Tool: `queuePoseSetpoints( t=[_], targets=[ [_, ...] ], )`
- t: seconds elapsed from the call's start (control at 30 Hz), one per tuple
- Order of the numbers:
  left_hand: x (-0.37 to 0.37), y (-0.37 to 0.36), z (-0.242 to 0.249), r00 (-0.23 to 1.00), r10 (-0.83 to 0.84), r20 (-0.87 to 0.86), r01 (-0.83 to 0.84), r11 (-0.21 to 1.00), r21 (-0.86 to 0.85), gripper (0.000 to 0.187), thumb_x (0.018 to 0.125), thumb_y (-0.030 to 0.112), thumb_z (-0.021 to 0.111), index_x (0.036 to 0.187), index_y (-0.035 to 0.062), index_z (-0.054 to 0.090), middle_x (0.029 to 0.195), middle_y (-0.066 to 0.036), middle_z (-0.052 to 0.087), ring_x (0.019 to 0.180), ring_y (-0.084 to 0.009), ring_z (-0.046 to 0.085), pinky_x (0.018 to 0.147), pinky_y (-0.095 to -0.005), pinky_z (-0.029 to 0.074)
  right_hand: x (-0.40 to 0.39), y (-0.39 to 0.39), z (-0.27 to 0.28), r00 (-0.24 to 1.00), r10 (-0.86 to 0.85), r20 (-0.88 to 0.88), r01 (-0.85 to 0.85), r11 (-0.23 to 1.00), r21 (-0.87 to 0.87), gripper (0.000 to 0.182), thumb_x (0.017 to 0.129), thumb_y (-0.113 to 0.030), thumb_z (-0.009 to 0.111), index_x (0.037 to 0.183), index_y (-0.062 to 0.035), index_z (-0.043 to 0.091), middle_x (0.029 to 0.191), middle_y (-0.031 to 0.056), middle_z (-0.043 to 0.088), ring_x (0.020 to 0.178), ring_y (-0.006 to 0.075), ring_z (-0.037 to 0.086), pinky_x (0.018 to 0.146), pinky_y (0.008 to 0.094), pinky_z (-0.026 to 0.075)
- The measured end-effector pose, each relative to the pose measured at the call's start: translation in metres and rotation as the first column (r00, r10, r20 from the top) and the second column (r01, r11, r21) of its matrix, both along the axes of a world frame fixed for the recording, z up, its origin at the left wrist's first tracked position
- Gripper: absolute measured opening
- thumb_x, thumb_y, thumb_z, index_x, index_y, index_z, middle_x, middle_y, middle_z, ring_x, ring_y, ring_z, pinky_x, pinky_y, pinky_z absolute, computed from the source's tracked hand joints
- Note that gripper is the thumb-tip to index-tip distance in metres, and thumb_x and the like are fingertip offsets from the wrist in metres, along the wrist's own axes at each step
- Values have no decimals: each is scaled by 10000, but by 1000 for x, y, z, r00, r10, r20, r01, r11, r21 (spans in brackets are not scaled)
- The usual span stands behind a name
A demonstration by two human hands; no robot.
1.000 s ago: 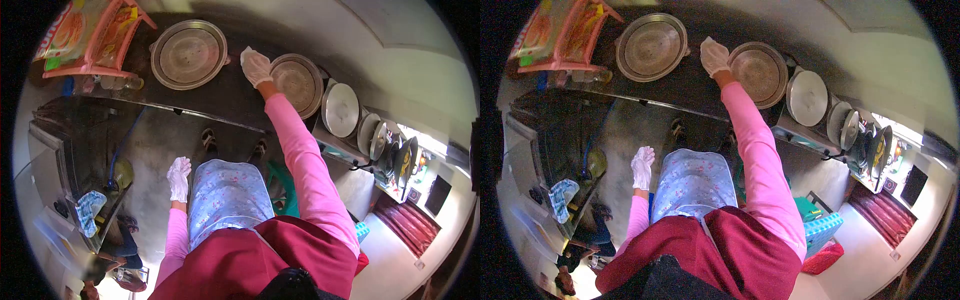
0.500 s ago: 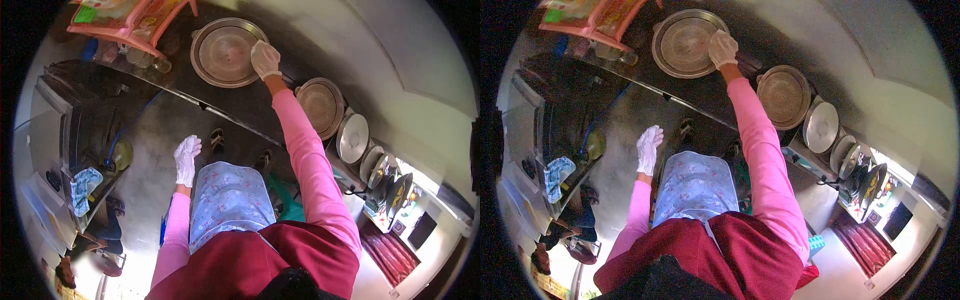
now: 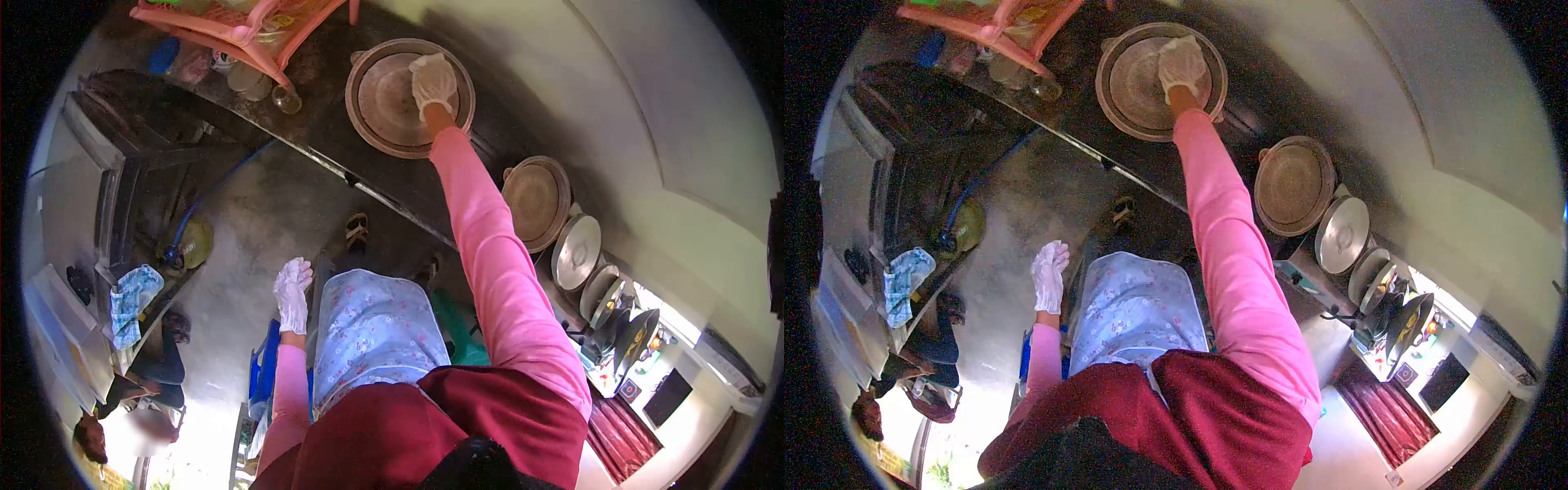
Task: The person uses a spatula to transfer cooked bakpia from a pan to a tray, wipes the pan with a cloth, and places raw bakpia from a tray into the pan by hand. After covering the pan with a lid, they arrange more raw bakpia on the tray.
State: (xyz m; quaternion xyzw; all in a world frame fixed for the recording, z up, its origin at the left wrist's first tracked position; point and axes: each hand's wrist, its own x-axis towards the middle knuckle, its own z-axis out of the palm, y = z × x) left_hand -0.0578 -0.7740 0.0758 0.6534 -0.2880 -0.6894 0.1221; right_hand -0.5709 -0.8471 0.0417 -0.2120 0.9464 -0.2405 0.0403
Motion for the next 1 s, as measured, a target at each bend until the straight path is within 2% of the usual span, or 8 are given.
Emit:
queuePoseSetpoints(
  t=[0.17, 0.23, 0.47, 0.63, 0.73, 0.83, 0.93, 1.0],
  targets=[
    [13, 16, -7, 998, 59, -19, -58, 997, 50, 344, 987, 307, 593, 1156, 11, 640, 1011, -114, 697, 883, -186, 659, 791, -304, 520, 35, -22, -5, 686, 613, -392, -672, 740, -18, 146, 842, -155, 576, 891, -58, 672, 867, 181, 689, 873, 373, 668, 775, 466, 523],
    [15, 18, -7, 999, 51, -14, -50, 997, 66, 341, 988, 310, 592, 1150, 14, 641, 1000, -110, 696, 881, -186, 658, 788, -307, 520, 52, -12, 9, 657, 748, -91, -749, 661, 29, 122, 836, -124, 576, 880, -62, 672, 837, 182, 678, 835, 369, 670, 740, 465, 524],
    [10, 23, -8, 1000, -8, -9, 9, 998, 67, 373, 995, 342, 573, 1169, 18, 638, 1037, -112, 694, 888, -194, 659, 806, -324, 522, 59, 40, 29, 336, 942, 0, -942, 336, 2, 125, 815, -121, 584, 775, -53, 682, 742, 181, 641, 714, 356, 659, 640, 477, 500],
    [11, 16, -9, 999, -22, -40, 24, 998, 52, 386, 992, 342, 575, 1188, 15, 635, 1062, -119, 696, 908, -202, 663, 836, -332, 523, 25, 55, 108, -61, 827, 558, -811, -367, 455, 141, 822, -175, 612, 811, -69, 705, 764, 133, 684, 784, 306, 698, 708, 426, 555],
    [16, 12, -13, 999, -17, -37, 19, 998, 57, 383, 988, 337, 581, 1188, 15, 639, 1062, -119, 697, 922, -205, 665, 849, -334, 521, -33, 56, 101, 195, 628, 754, -968, -1, 251, 177, 815, -211, 633, 895, -76, 715, 812, 136, 700, 788, 290, 700, 707, 409, 555],
    [17, 15, -11, 1000, -9, -19, 10, 997, 77, 377, 984, 330, 591, 1184, 15, 644, 1067, -120, 695, 927, -205, 665, 850, -331, 520, -27, 48, 92, 551, 833, 43, -710, 442, 548, 227, 827, -221, 623, 984, -77, 699, 881, 143, 706, 805, 305, 699, 721, 413, 554],
    [11, 13, -7, 999, 8, -36, -5, 997, 73, 367, 977, 315, 599, 1181, 14, 647, 1075, -122, 694, 918, -204, 663, 843, -327, 518, -12, 44, 78, 754, 642, -140, -614, 764, 198, 202, 848, -209, 598, 979, -73, 669, 932, 128, 707, 805, 320, 697, 698, 422, 557],
    [10, 14, -3, 999, 7, -49, -3, 997, 72, 360, 973, 303, 601, 1182, 14, 647, 1076, -125, 694, 911, -204, 662, 837, -327, 517, -11, 51, 72, 874, 448, 190, -445, 893, -59, 307, 880, -275, 606, 1007, 0, 653, 980, 215, 679, 946, 360, 641, 817, 409, 513]
  ],
)
